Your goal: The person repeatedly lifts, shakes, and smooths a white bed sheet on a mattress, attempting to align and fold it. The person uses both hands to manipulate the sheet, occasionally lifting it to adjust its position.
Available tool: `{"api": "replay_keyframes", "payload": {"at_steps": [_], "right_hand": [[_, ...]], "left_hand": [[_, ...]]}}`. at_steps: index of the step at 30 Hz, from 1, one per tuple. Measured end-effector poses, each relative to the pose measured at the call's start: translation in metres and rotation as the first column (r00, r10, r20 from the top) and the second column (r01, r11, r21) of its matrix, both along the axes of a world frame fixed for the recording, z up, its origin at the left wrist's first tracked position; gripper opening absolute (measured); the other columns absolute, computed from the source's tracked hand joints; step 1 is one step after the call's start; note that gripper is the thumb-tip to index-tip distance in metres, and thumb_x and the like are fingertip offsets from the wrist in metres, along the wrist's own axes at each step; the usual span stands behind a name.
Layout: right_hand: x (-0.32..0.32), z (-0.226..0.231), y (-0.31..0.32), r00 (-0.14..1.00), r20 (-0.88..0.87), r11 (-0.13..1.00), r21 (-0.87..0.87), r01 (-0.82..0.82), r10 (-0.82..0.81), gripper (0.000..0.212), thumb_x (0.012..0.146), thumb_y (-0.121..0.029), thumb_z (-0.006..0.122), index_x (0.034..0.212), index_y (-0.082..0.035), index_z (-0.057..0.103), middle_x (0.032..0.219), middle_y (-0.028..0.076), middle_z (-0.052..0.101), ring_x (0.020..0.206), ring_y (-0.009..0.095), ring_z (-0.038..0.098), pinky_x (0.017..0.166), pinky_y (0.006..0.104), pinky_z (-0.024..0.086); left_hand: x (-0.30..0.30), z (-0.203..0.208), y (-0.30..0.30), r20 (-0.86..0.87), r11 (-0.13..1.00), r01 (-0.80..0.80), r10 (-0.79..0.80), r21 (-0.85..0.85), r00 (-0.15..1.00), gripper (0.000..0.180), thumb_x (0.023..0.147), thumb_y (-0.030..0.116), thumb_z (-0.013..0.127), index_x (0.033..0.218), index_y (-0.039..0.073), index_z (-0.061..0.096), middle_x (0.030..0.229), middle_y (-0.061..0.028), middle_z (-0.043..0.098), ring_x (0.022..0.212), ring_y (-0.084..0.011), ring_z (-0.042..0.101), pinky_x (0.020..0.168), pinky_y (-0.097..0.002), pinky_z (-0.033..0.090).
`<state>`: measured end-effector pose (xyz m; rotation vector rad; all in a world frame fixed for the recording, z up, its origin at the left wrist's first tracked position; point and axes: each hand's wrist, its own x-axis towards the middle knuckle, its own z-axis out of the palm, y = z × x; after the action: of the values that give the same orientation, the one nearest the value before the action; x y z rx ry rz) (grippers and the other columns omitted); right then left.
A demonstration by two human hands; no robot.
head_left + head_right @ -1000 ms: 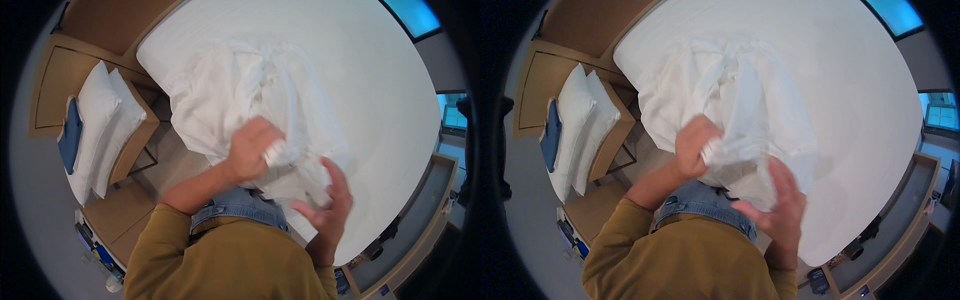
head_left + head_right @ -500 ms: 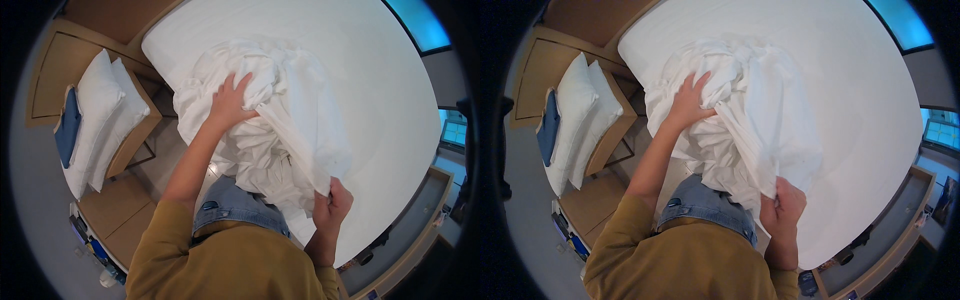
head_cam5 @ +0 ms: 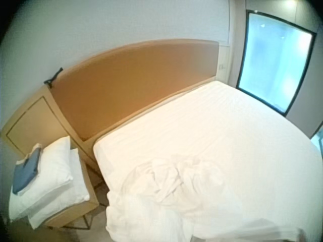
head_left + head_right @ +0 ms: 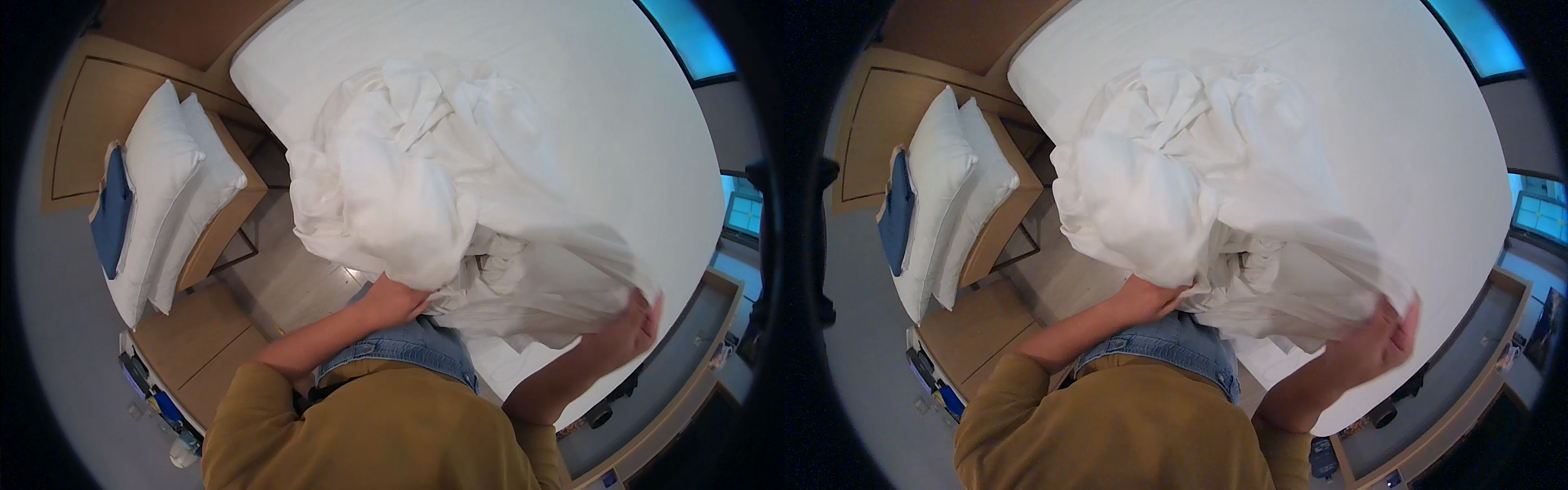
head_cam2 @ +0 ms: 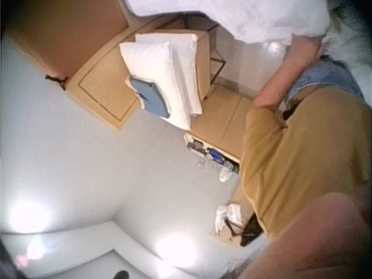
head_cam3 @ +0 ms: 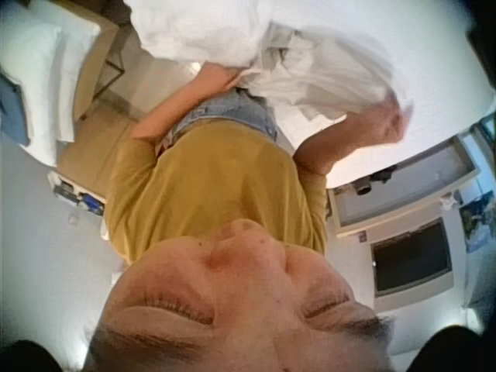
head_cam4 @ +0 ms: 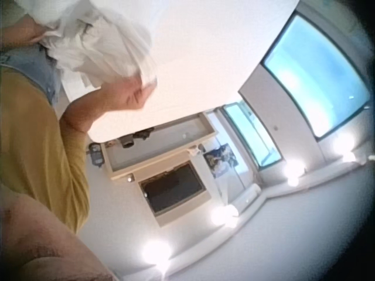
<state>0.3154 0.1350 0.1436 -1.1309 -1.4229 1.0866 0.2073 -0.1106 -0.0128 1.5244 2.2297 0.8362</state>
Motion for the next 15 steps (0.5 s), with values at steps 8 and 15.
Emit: {"api": "replay_keyframes", "payload": {"at_steps": [8,15], "right_hand": [[0.023,0.032,0.006,0.961,0.1,0.952,0.197,0.236,-0.259,0.036,0.084,-0.021,0.049,0.105,0.007,0.061,0.091,0.014,0.063,0.086,0.019,0.06,0.071,0.032,0.05],[0.036,0.03,-0.006,0.982,0.112,0.977,0.167,0.135,-0.155,0.029,0.089,-0.02,0.047,0.099,0.004,0.061,0.086,0.009,0.061,0.083,0.016,0.057,0.076,0.028,0.044]], "left_hand": [[-0.023,0.086,0.003,0.634,0.835,0.468,-0.2,-0.288,0.747,0.032,0.088,0.025,0.061,0.116,0.009,0.058,0.12,-0.01,0.059,0.11,-0.0257,0.056,0.091,-0.039,0.045],[-0.063,0.09,-0.013,-0.093,0.875,-0.444,0.434,-0.192,0.896,0.061,0.079,0.028,0.071,0.13,0.004,0.048,0.131,-0.0224,0.047,0.124,-0.0415,0.041,0.104,-0.0452,0.034]]}}
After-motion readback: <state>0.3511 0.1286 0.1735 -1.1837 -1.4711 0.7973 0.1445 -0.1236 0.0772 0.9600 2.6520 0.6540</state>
